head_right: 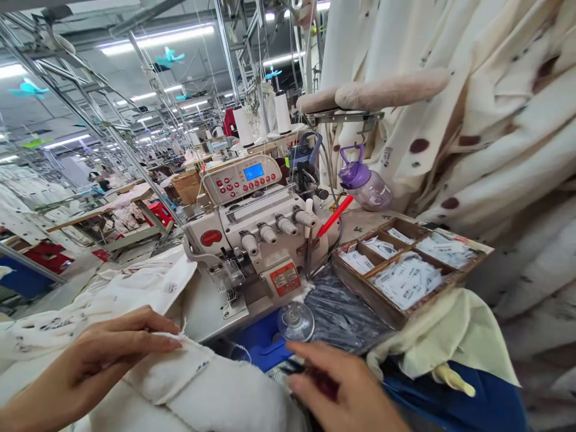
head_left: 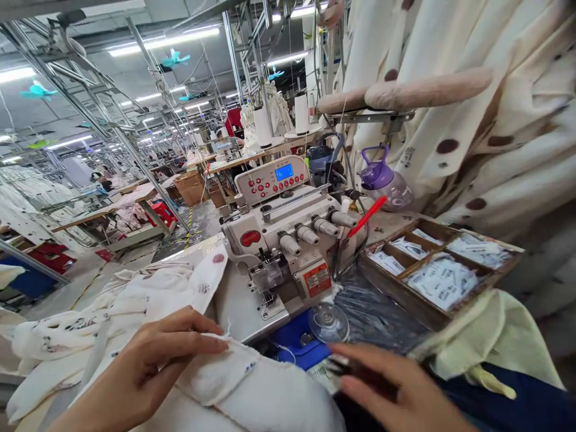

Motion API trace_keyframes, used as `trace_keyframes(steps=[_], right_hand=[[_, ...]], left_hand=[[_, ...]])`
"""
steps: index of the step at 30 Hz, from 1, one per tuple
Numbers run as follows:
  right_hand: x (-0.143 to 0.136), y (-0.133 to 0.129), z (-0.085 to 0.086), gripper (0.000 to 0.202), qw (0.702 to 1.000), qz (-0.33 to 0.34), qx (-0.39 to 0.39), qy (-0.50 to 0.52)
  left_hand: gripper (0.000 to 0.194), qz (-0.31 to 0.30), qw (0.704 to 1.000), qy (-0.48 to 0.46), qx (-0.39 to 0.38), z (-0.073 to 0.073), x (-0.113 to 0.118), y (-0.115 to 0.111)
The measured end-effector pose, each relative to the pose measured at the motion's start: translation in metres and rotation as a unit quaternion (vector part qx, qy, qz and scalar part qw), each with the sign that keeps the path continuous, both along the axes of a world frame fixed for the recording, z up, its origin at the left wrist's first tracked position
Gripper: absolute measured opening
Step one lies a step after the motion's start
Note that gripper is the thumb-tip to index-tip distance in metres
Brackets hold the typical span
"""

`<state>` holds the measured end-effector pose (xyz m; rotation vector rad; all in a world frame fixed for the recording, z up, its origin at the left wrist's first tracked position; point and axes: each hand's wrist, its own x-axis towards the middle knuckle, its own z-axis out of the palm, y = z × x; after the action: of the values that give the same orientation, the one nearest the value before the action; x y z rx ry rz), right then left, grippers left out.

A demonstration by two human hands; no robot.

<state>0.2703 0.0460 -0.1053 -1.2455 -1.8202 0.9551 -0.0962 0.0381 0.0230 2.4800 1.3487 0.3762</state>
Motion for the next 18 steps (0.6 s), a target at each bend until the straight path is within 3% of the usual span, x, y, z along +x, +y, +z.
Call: trace_keyframes(steps=[3, 8, 14, 18], right_hand=[[-0.041, -0.017, -0.012, 0.029, 0.993, 0.043, -0.108, 0.039], [-0.060, -0.002, -0.001, 0.029, 0.992, 0.049, -0.094, 0.066], [-0.048, -0.001, 0.027, 0.020, 0.959, -0.085, -0.099, 0.252], [-0.068, 0.002, 0.043, 0.024, 0.973, 0.032, -0.102, 0.203]], left_hand=[[0.042, 0.003, 1.000, -0.010, 0.011, -0.001, 0.003, 0.000], [0.043, 0.004, 1.000, -0.007, 0.011, -0.002, 0.002, -0.002], [0.045, 0.019, 1.000, -0.019, -0.016, 0.007, 0.010, -0.011], [0.056, -0.008, 0.998, 0.022, -0.056, 0.013, 0.028, -0.014]])
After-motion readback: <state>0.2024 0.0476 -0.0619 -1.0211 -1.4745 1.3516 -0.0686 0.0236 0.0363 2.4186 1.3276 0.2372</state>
